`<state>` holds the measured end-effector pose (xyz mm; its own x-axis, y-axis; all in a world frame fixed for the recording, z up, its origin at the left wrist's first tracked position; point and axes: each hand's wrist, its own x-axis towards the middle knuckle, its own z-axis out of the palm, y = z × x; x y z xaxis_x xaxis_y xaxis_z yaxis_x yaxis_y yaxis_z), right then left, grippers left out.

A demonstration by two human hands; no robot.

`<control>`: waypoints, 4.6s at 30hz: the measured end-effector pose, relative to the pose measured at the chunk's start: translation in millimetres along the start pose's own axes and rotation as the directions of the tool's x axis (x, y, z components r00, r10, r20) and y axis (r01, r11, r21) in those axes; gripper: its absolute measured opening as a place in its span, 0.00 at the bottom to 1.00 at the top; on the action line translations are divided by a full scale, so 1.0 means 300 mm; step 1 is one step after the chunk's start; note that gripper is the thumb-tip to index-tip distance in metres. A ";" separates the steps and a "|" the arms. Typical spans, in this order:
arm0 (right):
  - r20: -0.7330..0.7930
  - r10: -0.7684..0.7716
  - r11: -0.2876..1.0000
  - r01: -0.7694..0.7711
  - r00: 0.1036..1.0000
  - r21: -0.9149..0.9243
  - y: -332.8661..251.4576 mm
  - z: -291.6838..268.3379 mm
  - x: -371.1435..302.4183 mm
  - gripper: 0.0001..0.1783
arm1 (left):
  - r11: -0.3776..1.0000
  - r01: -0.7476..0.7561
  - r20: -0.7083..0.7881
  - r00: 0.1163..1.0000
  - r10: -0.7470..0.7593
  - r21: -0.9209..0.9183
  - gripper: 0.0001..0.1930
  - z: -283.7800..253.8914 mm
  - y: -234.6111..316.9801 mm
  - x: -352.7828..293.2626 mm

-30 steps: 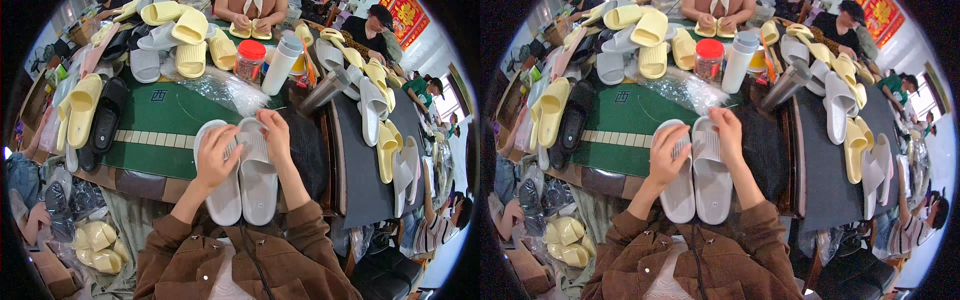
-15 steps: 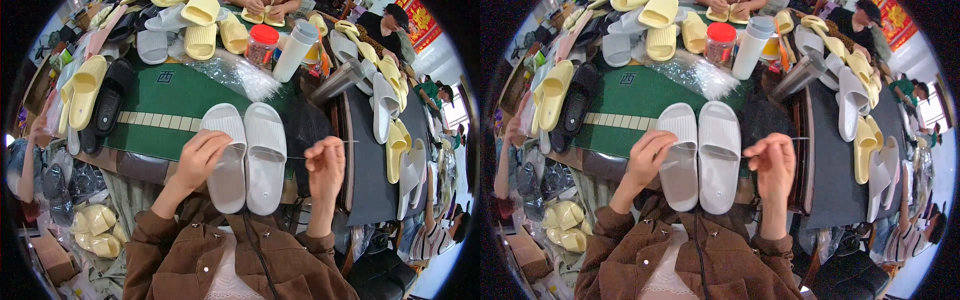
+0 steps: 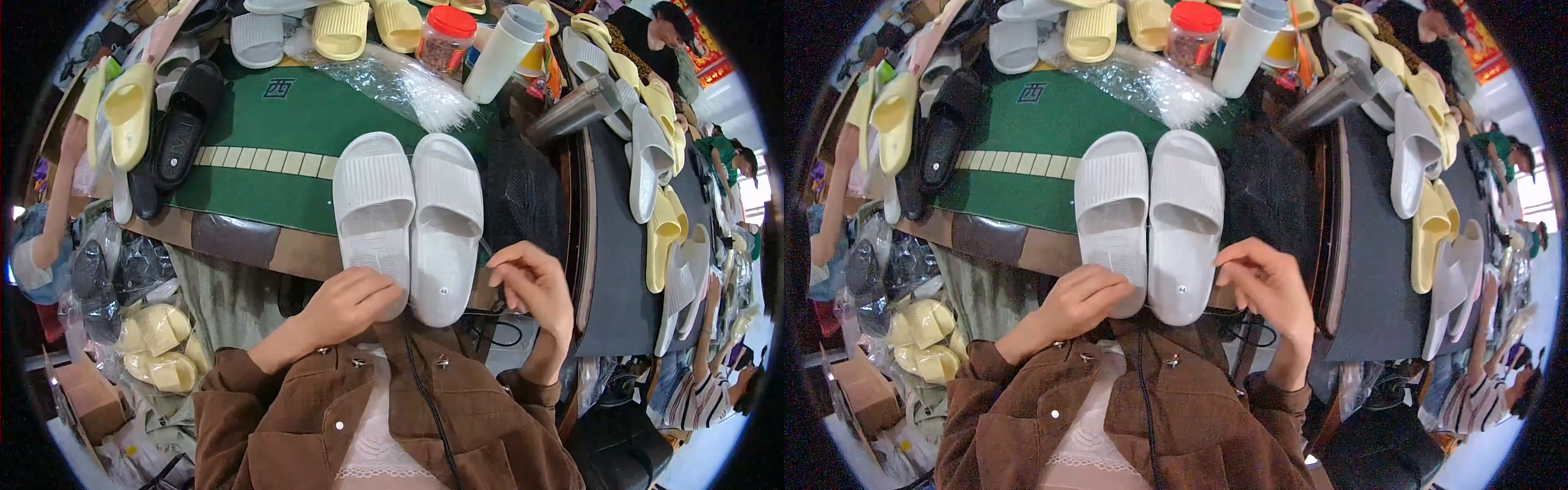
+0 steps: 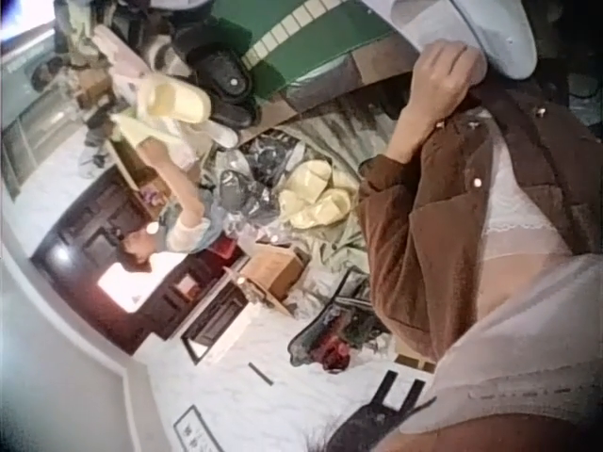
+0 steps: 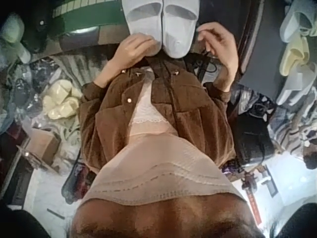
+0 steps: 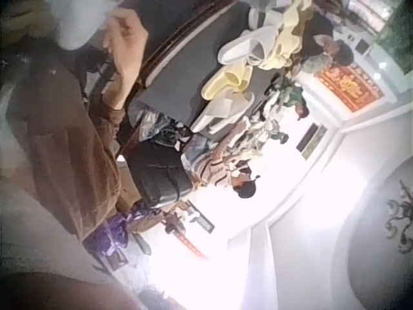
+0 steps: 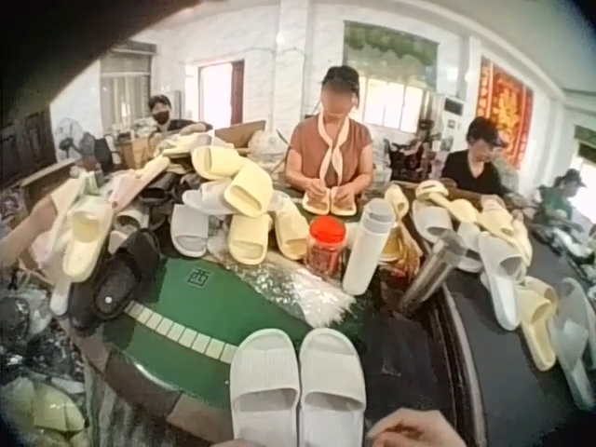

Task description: Assembling and finishing various types of slippers and shoes by hand in a workshop.

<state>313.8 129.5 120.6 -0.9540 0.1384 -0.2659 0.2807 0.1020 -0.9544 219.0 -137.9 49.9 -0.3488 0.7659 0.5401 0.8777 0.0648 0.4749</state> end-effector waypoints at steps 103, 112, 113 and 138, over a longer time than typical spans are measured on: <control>-0.234 -0.405 0.913 0.375 0.884 -0.163 0.040 0.184 0.633 0.07 | 0.968 0.232 -0.315 0.930 -0.190 0.099 0.12 0.023 -0.156 0.256; -0.319 -0.515 0.857 0.477 0.796 -0.194 0.073 0.208 0.627 0.06 | 0.881 0.381 -0.255 0.855 -0.451 -0.281 0.05 0.064 -0.376 0.473; -0.337 -0.478 0.878 0.456 0.811 -0.147 0.068 0.211 0.622 0.07 | 0.882 0.381 -0.253 0.856 -0.450 -0.279 0.05 0.074 -0.376 0.474; -0.336 -0.521 0.853 0.496 0.784 -0.164 0.079 0.219 0.625 0.07 | 0.806 0.366 -0.404 0.722 -0.561 -0.465 0.05 0.131 -0.408 0.434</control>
<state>134.8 93.3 39.1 -0.8592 0.3868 0.3347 -0.2169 0.3171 -0.9233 79.1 -21.0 34.8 -0.8772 0.2583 0.4047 0.4271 0.0346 0.9036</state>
